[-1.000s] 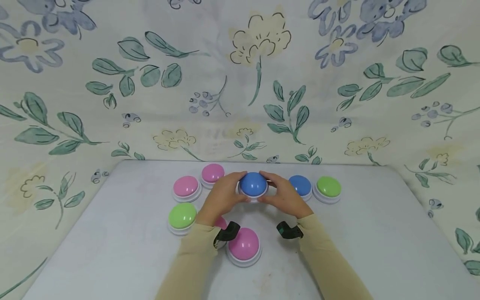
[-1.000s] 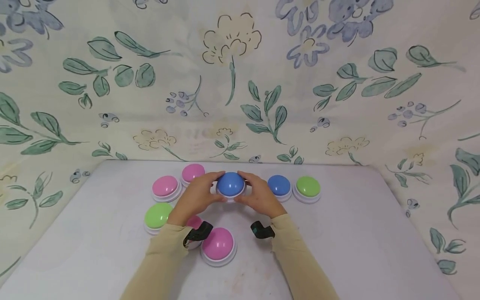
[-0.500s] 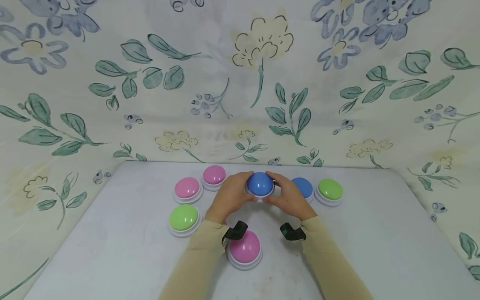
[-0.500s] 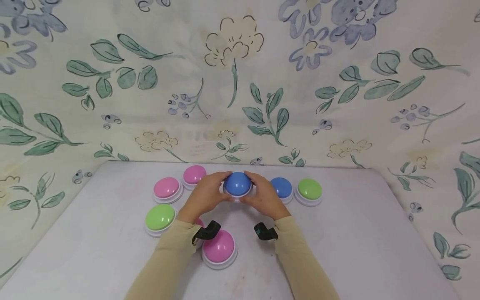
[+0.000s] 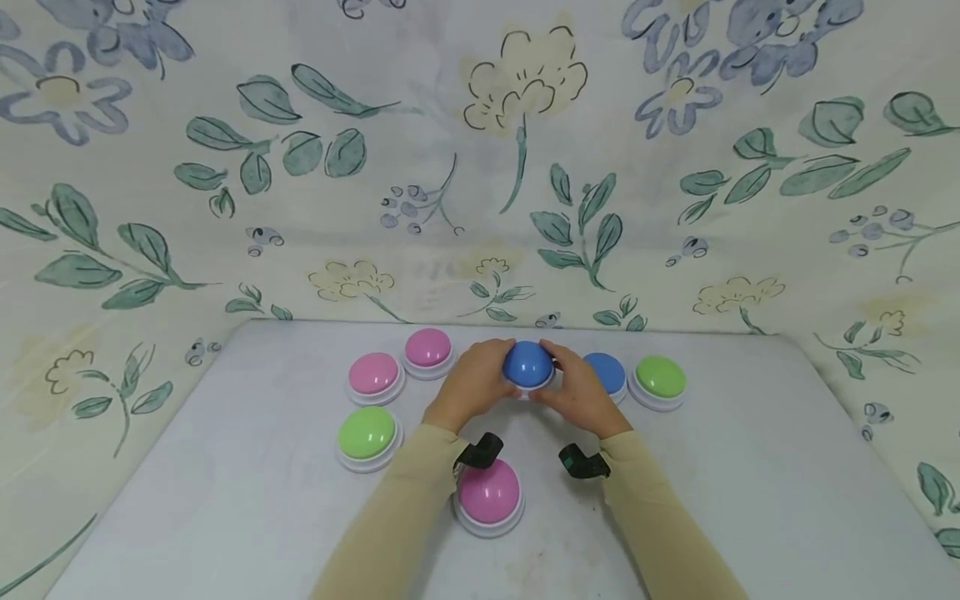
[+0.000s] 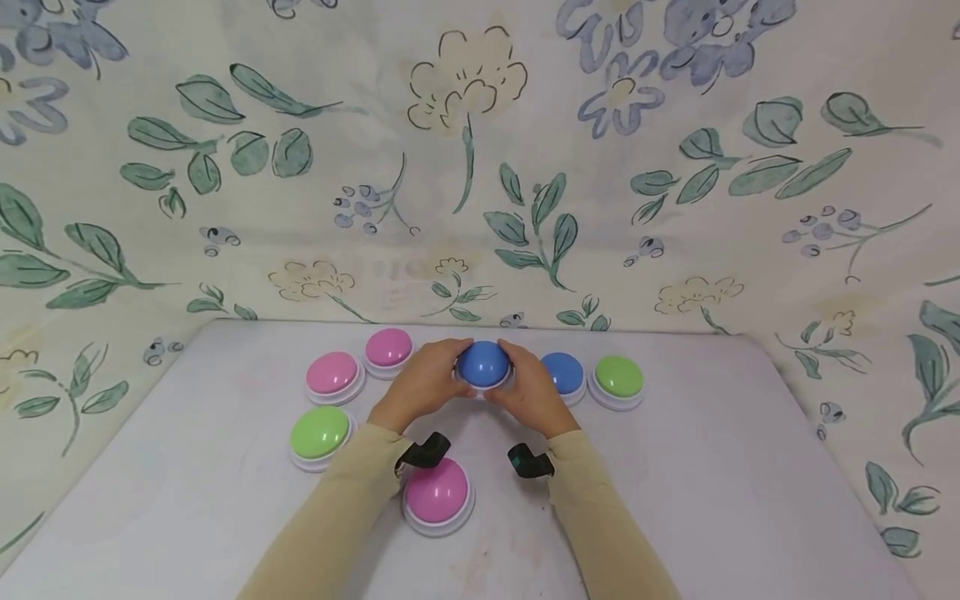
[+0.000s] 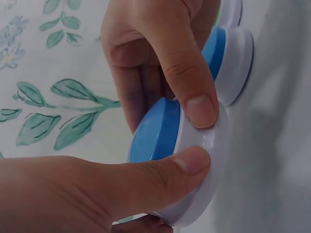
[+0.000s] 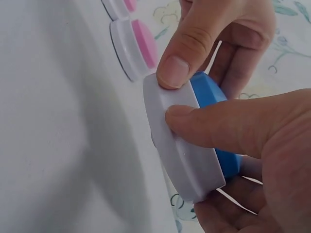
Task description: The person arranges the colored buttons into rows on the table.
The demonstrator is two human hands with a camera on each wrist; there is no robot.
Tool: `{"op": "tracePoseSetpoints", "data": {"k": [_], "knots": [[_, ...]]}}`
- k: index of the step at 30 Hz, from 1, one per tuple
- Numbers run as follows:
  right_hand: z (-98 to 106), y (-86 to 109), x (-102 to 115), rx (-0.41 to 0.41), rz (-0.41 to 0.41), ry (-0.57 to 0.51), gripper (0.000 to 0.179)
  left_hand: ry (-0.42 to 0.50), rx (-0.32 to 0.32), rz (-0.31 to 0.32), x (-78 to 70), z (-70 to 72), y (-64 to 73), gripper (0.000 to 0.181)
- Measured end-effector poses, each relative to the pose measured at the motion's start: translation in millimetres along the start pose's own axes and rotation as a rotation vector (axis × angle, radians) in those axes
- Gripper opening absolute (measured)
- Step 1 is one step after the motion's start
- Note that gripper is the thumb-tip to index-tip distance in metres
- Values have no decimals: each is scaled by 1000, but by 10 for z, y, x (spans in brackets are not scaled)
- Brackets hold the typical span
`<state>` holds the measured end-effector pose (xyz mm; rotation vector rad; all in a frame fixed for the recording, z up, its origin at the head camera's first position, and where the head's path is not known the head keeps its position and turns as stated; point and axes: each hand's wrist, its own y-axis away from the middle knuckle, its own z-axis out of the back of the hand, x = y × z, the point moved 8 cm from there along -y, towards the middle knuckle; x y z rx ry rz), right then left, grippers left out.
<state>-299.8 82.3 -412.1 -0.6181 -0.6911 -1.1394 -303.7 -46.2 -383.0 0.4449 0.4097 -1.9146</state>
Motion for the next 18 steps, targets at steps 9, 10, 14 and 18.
{"op": "tracePoseSetpoints", "data": {"k": [9,10,14,18], "knots": [[-28,-2,-44,-8,-29,63,78,5,23,-18,0,-83,-81,67],[-33,-3,-47,-7,-33,67,78,9,23,-23,-1,-88,-91,66],[-49,-12,-57,-3,-45,81,76,14,20,-39,4,-119,-134,64],[-59,-16,-77,-13,-53,98,75,13,31,-37,14,-172,-179,62]]}}
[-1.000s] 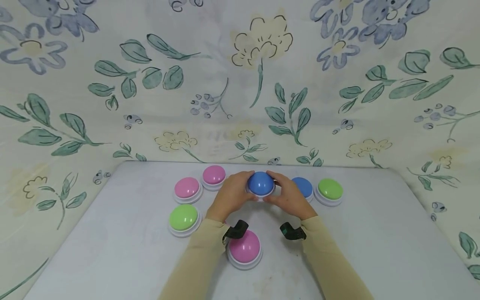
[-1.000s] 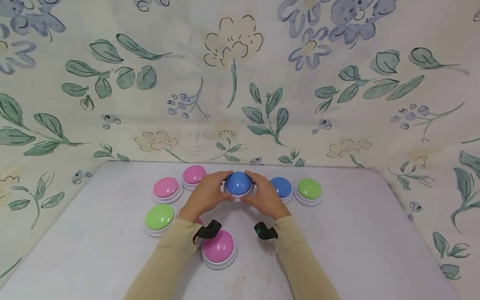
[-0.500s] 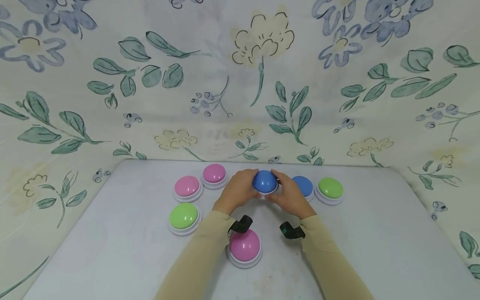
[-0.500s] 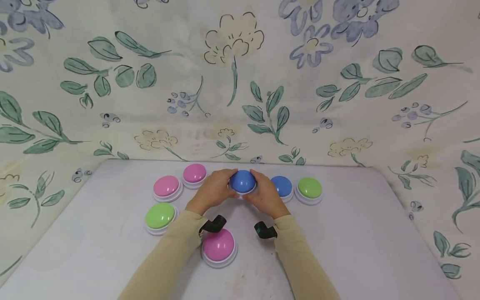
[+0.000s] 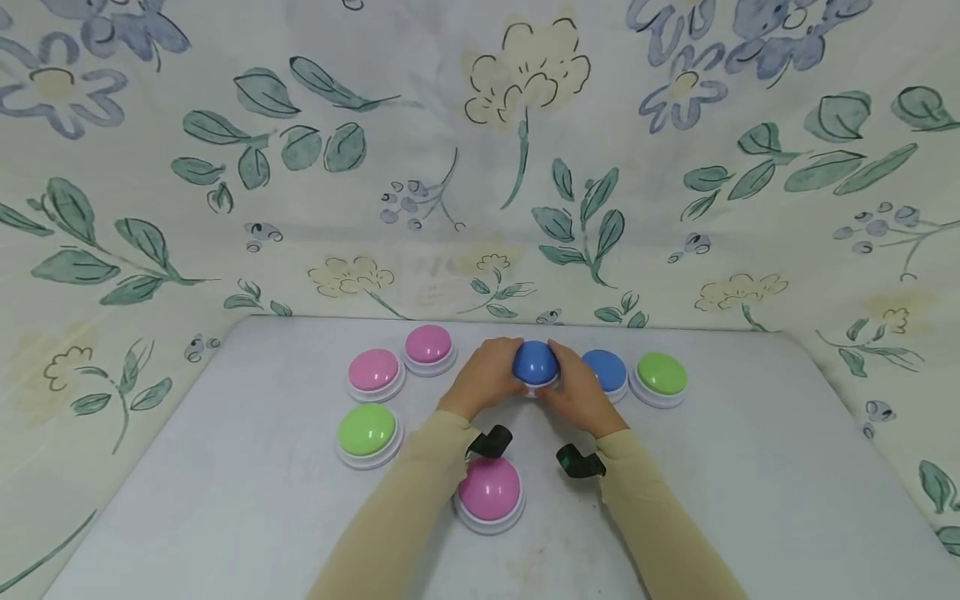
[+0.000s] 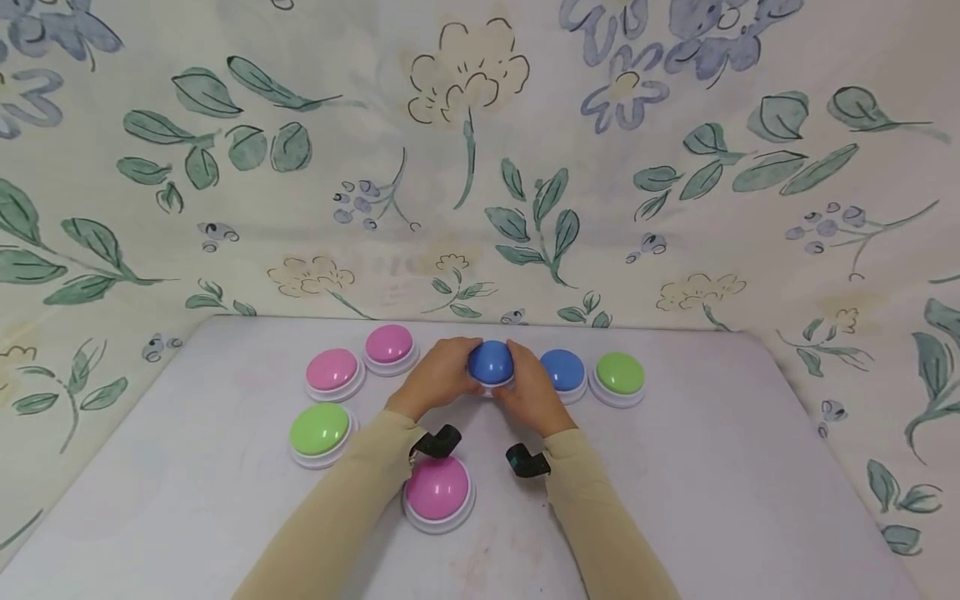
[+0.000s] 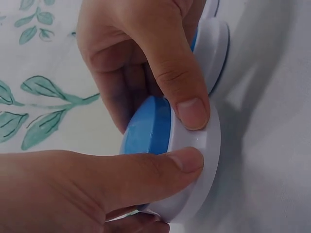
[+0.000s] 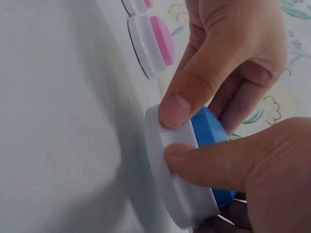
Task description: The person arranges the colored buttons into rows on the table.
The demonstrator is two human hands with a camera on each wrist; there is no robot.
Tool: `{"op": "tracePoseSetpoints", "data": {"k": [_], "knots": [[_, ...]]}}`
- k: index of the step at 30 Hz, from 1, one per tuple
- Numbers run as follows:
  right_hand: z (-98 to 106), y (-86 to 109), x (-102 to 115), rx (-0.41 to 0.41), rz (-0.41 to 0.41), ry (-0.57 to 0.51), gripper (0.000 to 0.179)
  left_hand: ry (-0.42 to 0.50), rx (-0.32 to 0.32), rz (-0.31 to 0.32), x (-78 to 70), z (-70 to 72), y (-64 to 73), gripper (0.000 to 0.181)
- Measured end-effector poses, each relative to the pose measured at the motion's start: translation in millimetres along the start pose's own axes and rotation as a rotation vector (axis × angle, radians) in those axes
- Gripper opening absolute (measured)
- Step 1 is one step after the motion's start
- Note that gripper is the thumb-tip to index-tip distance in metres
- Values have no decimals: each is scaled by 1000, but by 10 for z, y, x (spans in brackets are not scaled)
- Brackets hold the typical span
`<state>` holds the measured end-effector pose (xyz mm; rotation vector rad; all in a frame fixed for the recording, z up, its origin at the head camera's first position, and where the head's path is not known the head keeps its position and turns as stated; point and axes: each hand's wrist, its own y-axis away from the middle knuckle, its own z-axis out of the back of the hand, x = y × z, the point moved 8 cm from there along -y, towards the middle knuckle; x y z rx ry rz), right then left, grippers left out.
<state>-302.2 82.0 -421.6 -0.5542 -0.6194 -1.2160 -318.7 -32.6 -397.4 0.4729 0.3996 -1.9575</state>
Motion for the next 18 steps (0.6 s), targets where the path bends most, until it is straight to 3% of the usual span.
{"op": "tracePoseSetpoints", "data": {"k": [8,18], "knots": [[-27,3,-9,-30,59,51,74,-3,27,36,21,-80,-64,55],[-67,17,-2,-22,74,63,72,-14,21,7,7,-117,-91,49]]}}
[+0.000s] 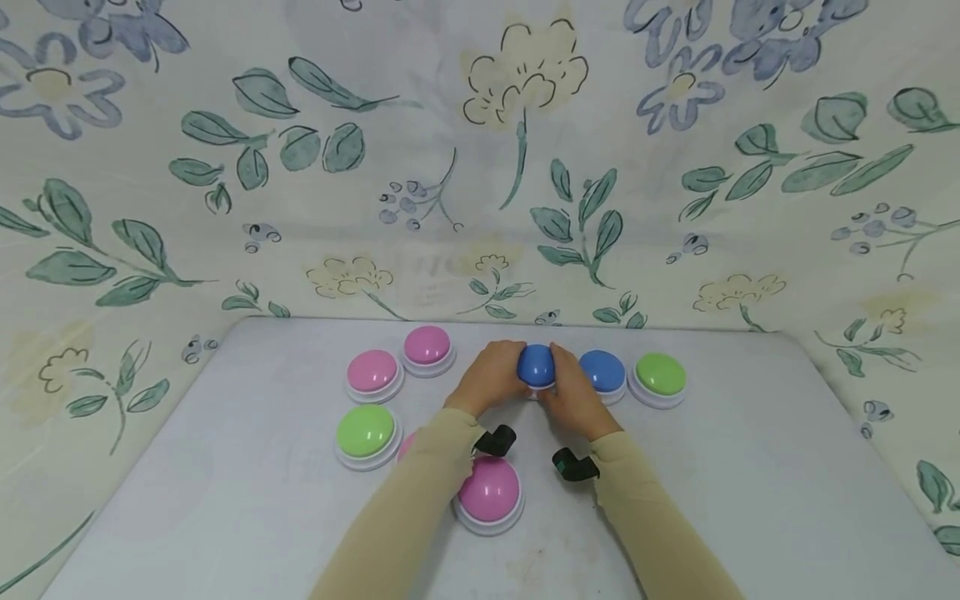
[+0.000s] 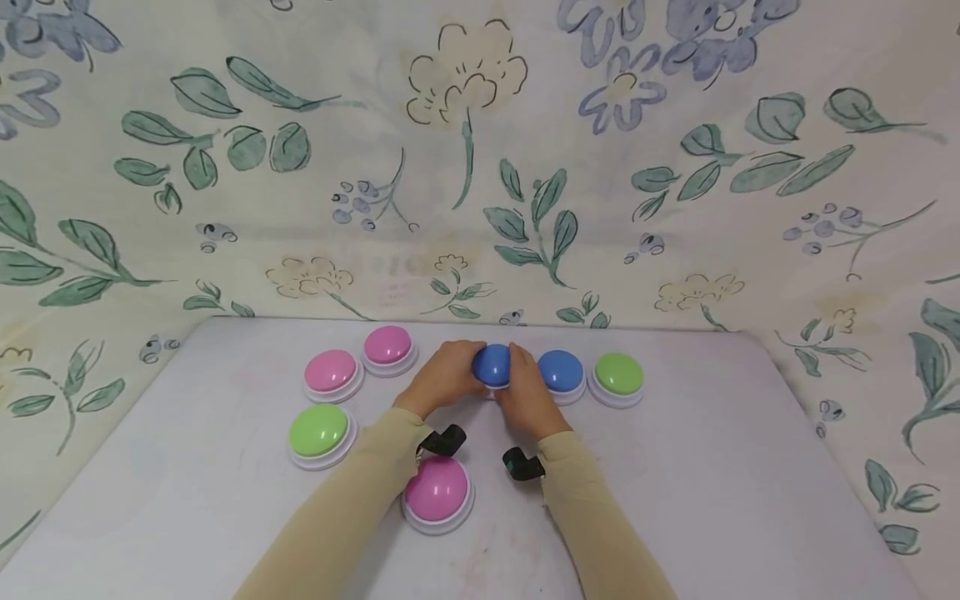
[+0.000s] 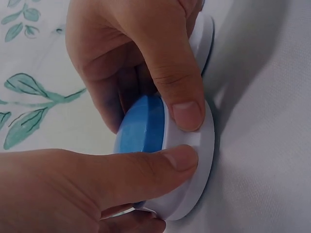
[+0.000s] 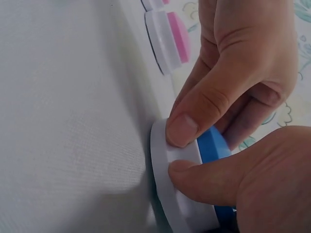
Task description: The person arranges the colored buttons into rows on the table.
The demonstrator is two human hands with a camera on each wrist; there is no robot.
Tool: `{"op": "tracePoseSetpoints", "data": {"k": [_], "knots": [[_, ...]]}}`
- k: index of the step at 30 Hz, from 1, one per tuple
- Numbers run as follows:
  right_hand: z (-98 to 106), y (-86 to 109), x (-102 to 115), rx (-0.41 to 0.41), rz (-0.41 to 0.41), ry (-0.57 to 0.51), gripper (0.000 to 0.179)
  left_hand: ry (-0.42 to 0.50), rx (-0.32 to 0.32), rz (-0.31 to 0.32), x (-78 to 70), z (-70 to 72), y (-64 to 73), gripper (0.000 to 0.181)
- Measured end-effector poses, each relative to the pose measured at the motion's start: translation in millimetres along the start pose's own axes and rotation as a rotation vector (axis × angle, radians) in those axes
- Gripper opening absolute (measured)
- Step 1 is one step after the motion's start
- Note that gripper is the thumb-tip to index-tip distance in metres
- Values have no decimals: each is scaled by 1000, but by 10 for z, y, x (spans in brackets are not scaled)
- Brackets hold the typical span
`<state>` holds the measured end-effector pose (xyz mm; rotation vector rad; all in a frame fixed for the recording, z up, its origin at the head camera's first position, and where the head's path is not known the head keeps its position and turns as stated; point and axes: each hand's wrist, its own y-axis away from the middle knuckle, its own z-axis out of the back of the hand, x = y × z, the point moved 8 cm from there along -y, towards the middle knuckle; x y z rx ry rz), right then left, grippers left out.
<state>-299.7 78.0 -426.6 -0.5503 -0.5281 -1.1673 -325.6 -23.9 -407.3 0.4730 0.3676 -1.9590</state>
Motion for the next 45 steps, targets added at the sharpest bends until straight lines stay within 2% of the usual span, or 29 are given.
{"op": "tracePoseSetpoints", "data": {"k": [7,21,26,31,38,45], "knots": [[-31,10,-14,-1,-13,-5,72,-7,-2,-15,0,-40,-7,47],[-33,-6,-21,-3,-29,-7,72,23,-17,12,44,-69,2,53],[-18,3,3,-27,1,7,73,67,-7,37,90,-69,24,69],[15,10,28,-39,-15,12,74,85,-15,73,140,5,103,81],[73,22,72,-33,-70,-7,75,70,-50,76,209,134,232,81],[102,23,132,-36,-91,-43,76,92,-99,112,268,347,403,83]]}}
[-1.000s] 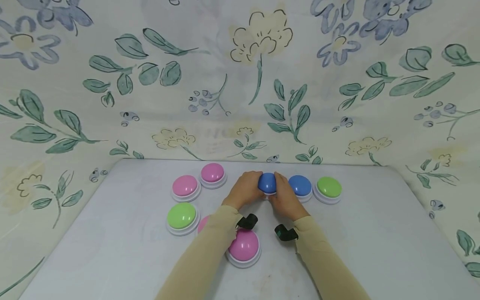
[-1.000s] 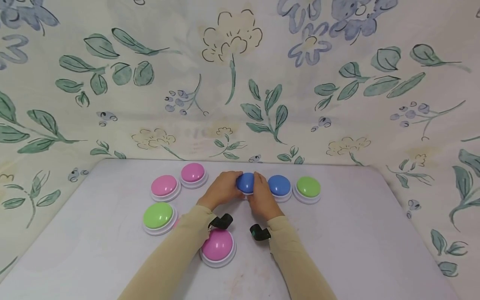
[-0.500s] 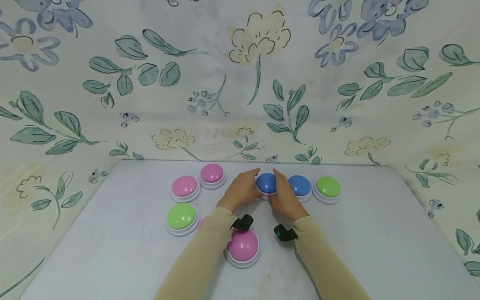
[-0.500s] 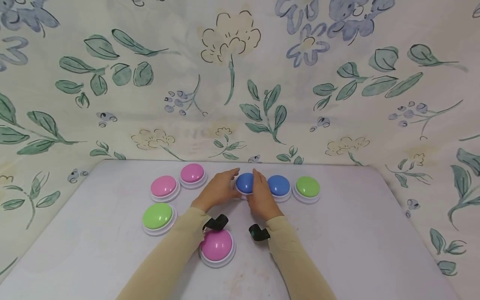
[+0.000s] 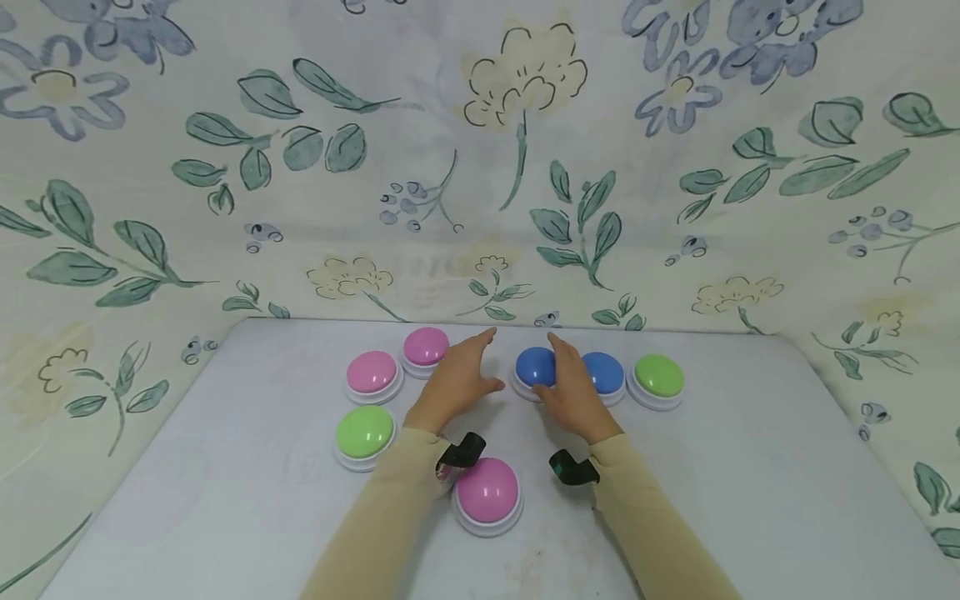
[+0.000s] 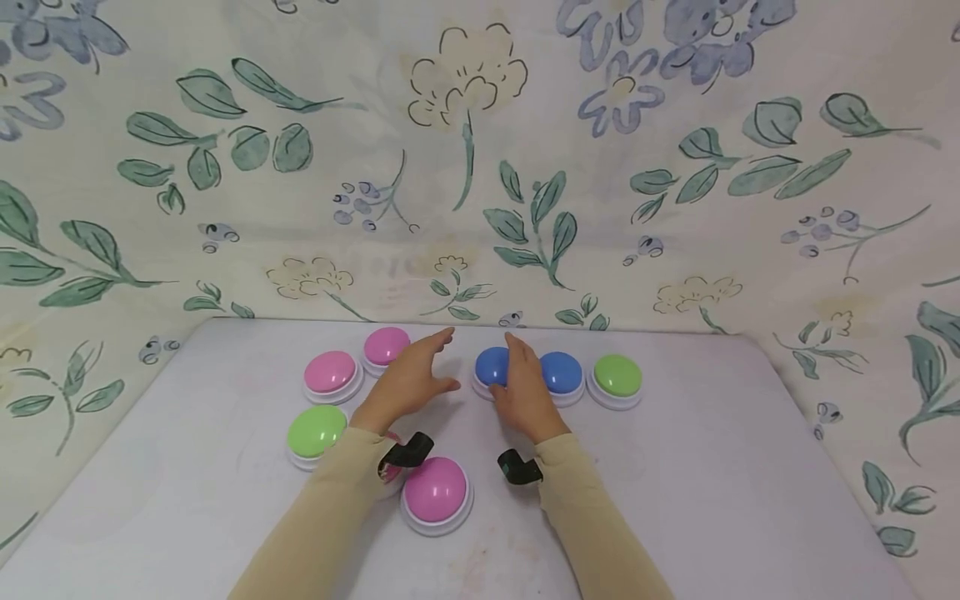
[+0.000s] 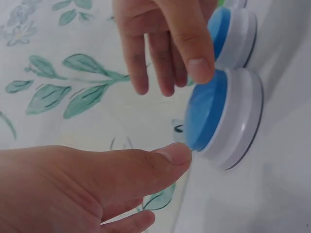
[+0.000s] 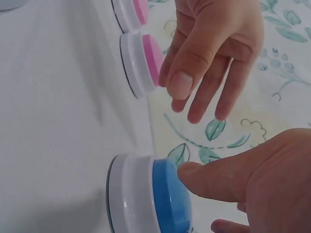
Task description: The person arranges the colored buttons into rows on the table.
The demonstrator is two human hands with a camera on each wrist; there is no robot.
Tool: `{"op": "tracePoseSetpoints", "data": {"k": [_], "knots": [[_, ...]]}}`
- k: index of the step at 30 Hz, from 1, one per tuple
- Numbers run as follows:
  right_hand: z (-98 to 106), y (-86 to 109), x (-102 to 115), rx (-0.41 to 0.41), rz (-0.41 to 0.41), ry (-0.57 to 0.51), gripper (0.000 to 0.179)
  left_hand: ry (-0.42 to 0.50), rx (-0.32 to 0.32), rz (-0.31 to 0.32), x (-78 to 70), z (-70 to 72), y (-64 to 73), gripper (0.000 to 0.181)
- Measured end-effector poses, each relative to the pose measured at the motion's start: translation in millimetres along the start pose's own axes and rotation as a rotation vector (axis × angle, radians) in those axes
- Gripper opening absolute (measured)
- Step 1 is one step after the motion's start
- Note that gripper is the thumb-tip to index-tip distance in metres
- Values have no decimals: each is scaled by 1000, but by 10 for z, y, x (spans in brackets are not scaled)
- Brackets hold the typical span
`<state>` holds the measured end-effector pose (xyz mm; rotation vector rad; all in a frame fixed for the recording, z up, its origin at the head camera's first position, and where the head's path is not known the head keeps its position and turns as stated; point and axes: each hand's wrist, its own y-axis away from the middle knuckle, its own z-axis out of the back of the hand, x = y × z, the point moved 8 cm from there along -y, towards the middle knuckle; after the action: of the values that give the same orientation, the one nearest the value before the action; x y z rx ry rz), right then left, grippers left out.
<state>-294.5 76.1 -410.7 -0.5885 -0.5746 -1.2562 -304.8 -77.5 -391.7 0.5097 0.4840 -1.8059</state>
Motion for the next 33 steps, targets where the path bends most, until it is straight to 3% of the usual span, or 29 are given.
{"op": "tracePoseSetpoints", "data": {"k": [10,16,21,33], "knots": [[-8,20,71,-23,27,-22,74,55,-53,68,233,255,119,85],[-25,7,130,-43,58,-48,73,50,-68,85,362,373,104,84],[-113,-27,152,-3,17,-90,74,32,-96,96,442,484,88,82],[-267,-182,332,34,68,-141,72,13,-161,99,594,620,46,78]]}}
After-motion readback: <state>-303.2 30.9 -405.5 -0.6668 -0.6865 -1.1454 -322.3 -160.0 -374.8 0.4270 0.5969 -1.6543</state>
